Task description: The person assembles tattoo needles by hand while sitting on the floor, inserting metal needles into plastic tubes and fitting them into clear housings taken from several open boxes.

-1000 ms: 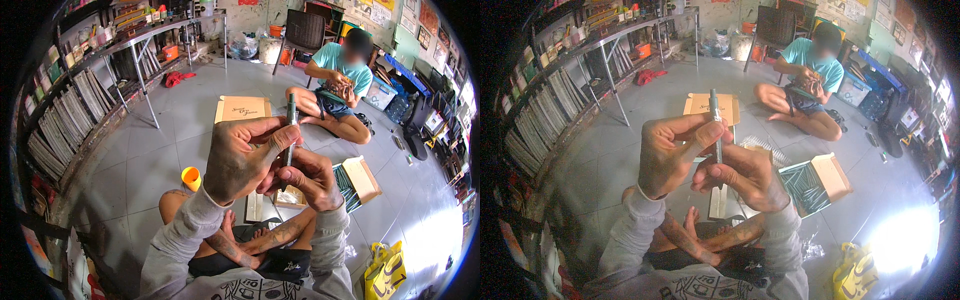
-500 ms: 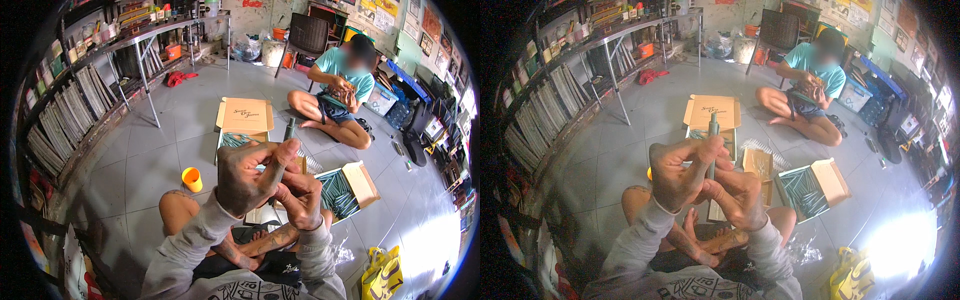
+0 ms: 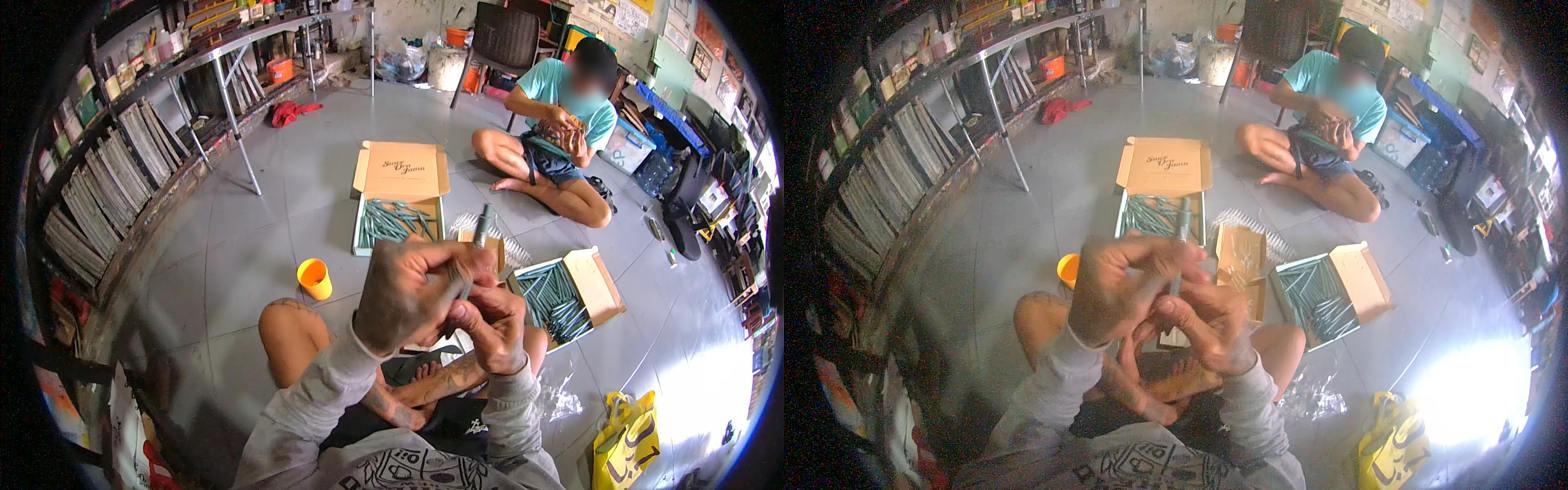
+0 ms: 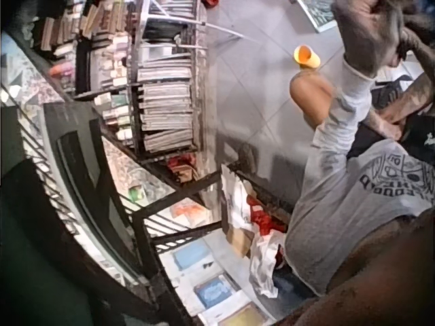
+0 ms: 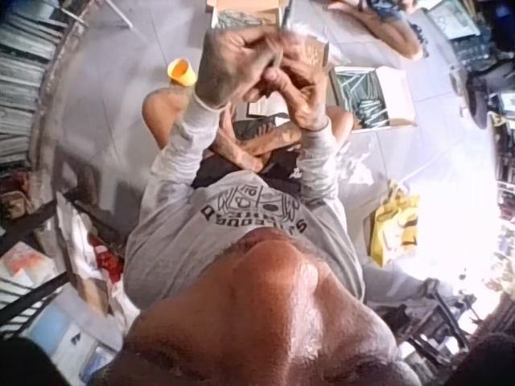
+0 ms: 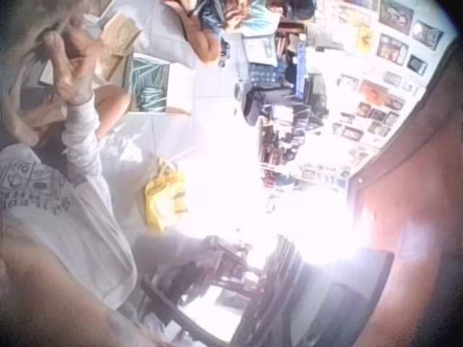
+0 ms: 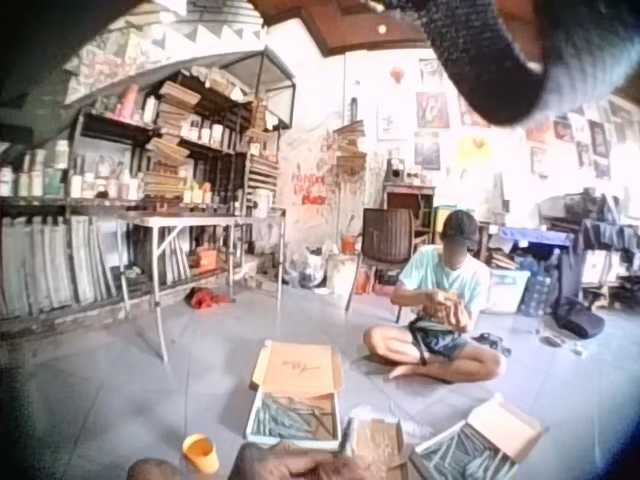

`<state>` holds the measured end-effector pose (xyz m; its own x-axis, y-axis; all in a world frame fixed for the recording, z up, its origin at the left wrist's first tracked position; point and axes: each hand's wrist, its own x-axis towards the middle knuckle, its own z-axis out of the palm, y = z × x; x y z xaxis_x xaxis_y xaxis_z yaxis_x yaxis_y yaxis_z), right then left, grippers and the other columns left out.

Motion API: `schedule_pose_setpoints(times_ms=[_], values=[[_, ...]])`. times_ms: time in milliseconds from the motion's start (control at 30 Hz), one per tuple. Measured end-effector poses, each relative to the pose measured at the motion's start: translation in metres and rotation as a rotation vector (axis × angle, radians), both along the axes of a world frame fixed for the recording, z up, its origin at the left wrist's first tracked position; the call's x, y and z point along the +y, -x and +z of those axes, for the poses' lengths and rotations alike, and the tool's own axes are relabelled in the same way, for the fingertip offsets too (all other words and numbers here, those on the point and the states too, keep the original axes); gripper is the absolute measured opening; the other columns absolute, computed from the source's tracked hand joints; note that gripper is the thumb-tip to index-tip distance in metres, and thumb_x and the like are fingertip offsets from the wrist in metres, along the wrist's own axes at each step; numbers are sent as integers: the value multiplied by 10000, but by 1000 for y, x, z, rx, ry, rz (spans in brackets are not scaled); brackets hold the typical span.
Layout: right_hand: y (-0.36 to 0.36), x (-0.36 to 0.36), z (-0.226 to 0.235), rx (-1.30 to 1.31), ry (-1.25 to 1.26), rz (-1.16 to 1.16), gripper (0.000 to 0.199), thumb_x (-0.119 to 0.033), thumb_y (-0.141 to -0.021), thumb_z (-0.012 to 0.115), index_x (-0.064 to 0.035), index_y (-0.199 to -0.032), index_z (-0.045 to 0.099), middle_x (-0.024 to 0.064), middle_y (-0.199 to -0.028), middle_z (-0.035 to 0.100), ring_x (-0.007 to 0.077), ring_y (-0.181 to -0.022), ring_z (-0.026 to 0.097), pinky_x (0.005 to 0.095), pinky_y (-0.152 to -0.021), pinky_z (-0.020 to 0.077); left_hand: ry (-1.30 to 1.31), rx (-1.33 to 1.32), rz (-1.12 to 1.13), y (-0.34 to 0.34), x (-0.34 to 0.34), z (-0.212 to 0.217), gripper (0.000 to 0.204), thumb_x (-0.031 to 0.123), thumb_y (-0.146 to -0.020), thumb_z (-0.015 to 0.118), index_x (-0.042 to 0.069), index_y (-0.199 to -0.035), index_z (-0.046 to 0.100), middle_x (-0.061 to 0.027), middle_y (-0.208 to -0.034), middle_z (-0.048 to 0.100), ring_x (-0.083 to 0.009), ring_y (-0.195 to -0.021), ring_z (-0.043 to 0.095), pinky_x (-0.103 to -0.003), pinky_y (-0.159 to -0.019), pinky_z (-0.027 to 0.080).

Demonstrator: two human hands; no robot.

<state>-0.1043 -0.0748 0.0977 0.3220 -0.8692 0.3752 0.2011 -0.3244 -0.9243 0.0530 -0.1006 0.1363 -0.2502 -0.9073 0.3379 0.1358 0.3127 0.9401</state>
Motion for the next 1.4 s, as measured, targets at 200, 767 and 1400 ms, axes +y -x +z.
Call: schedule_pose_setpoints(times_ms=[200, 767, 1400], values=[[3, 1, -13, -40, -188, 301, 289, -31, -1006, 506, 81, -1272, 484, 137, -1108, 613, 215, -1000, 653, 355, -883, 529, 31, -117, 230, 0, -3, -18, 350, 270, -937, 708, -63, -827, 710, -120, -687, 699, -117, -567, 651, -229, -479, 511], [-5, 6, -51, -81, -269, 94, 246, -111, -1012, 549, 76, -1170, 578, 82, -816, 676, 137, -715, 649, 289, -651, 534, -149, -70, 182, 5, 11, -48, 241, 182, -961, 668, -58, -961, 692, -124, -790, 709, -41, -499, 524, -188, -412, 389], [6, 12, -79, 20, -25, -333, 322, -191, -888, 710, 24, -1107, 613, 154, -938, 700, 210, -829, 713, 314, -717, 566, -156, 198, 235, -3, 9, -85, 313, 80, -926, 683, -121, -1157, 618, -209, -1000, 714, -244, -906, 712, -373, -785, 625]])
